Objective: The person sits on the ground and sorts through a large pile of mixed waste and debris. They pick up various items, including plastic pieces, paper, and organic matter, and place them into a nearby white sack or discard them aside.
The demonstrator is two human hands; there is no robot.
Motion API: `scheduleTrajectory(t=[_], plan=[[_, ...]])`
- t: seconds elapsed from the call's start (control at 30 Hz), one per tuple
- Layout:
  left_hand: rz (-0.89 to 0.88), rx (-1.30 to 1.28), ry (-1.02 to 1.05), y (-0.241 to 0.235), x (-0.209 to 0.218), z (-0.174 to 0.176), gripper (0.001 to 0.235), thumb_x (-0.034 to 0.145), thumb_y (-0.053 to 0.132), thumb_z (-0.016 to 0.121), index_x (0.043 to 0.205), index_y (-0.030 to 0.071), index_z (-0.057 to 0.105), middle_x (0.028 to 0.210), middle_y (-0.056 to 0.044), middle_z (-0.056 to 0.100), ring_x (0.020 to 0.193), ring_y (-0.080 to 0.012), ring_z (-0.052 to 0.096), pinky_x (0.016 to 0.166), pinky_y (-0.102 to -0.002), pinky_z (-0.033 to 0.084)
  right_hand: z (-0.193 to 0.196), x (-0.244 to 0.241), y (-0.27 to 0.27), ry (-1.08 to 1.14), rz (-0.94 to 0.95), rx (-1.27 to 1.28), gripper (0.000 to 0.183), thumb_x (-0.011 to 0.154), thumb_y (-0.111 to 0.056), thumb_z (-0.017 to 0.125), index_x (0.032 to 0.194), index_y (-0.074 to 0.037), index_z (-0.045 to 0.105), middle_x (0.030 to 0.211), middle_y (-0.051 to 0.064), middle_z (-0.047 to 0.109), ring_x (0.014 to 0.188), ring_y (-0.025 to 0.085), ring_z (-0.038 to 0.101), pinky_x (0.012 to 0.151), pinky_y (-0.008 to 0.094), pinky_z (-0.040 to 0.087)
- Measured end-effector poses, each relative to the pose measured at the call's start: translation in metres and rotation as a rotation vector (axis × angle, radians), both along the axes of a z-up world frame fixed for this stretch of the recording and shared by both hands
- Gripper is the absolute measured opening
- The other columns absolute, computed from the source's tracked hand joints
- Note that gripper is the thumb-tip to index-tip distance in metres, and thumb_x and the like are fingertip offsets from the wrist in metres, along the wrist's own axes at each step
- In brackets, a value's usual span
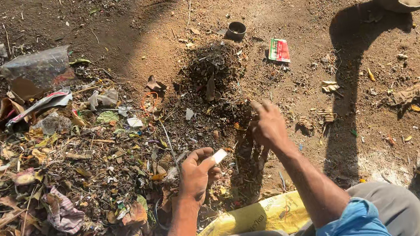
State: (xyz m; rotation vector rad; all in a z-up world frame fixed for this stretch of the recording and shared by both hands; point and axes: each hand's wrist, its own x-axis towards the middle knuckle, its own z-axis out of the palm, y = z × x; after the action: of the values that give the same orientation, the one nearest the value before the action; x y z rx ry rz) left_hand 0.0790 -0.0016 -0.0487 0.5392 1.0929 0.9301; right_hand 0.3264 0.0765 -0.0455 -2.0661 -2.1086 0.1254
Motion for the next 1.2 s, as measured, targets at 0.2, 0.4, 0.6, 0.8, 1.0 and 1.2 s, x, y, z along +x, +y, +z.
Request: scheduleTrajectory(t=[0.2, 0.4, 0.6, 0.8, 1.0, 1.2], plan=[[0.299, 0.183, 0.157, 0.008, -0.018, -0.006, 0.022, 0.084, 0.008, 0.074, 0.102, -0.004, 0.075, 0.086, -0.009, 0.073, 0.071, -0.0111, 0.065, 0.062, -0.022, 0.053, 0.002, -0.094, -0.086, -0.035, 0.235, -0.42, 0.065, 0.083, -0.002, 0.056, 0.147, -0.016, 0.054, 0.158, 0.029, 0.029, 0.145, 0.048, 0.029, 0.107, 0.07, 0.036], [0.436, 0.227, 0.007, 0.007, -0.034, -0.002, 0.019, 0.078, 0.0, 0.06, 0.094, -0.004, 0.069, 0.092, -0.019, 0.079, 0.067, -0.0134, 0.055, 0.061, -0.025, 0.047, 0.001, -0.049, -0.047, 0.142, -0.019, -0.112, 0.034, 0.1, -0.005, 0.058, 0.132, -0.009, 0.066, 0.122, 0.017, 0.065, 0.104, 0.028, 0.064, 0.087, 0.043, 0.06], [0.39, -0.026, -0.281, 0.008, -0.033, 0.028, 0.016, 0.073, 0.003, 0.054, 0.087, 0.003, 0.063, 0.078, -0.013, 0.066, 0.069, -0.026, 0.075, 0.066, -0.035, 0.065, 0.0, -0.051, -0.07, 0.229, 0.147, -0.305, 0.031, 0.094, -0.008, 0.069, 0.124, -0.017, 0.072, 0.118, 0.015, 0.065, 0.101, 0.029, 0.064, 0.085, 0.04, 0.061], [0.396, -0.108, -0.235, 0.008, -0.034, 0.028, 0.017, 0.086, 0.025, 0.066, 0.088, 0.008, 0.064, 0.072, -0.001, 0.057, 0.054, -0.0139, 0.057, 0.043, -0.029, 0.046, 0.011, -0.109, -0.115, 0.397, 0.409, -0.03, 0.056, 0.065, -0.012, 0.078, 0.121, -0.012, 0.072, 0.125, 0.024, 0.06, 0.102, 0.04, 0.065, 0.083, 0.05, 0.06], [0.365, 0.059, 0.074, 0.011, -0.04, 0.015, 0.019, 0.088, 0.026, 0.07, 0.089, 0.007, 0.064, 0.073, -0.002, 0.062, 0.057, -0.0087, 0.057, 0.045, -0.025, 0.044, 0.024, -0.07, -0.079, 0.291, 0.153, -0.285, 0.029, 0.094, -0.018, 0.072, 0.123, -0.017, 0.07, 0.108, 0.008, 0.065, 0.089, 0.024, 0.068, 0.07, 0.038, 0.06], [0.434, 0.108, 0.096, 0.011, -0.048, 0.016, 0.018, 0.089, 0.026, 0.068, 0.092, 0.008, 0.066, 0.075, -0.002, 0.065, 0.057, -0.0098, 0.06, 0.049, -0.024, 0.048, 0.025, -0.14, -0.142, 0.197, 0.825, -0.223, 0.019, 0.09, -0.014, 0.07, 0.107, -0.021, 0.075, 0.109, 0.015, 0.06, 0.094, 0.029, 0.065, 0.071, 0.044, 0.055]])
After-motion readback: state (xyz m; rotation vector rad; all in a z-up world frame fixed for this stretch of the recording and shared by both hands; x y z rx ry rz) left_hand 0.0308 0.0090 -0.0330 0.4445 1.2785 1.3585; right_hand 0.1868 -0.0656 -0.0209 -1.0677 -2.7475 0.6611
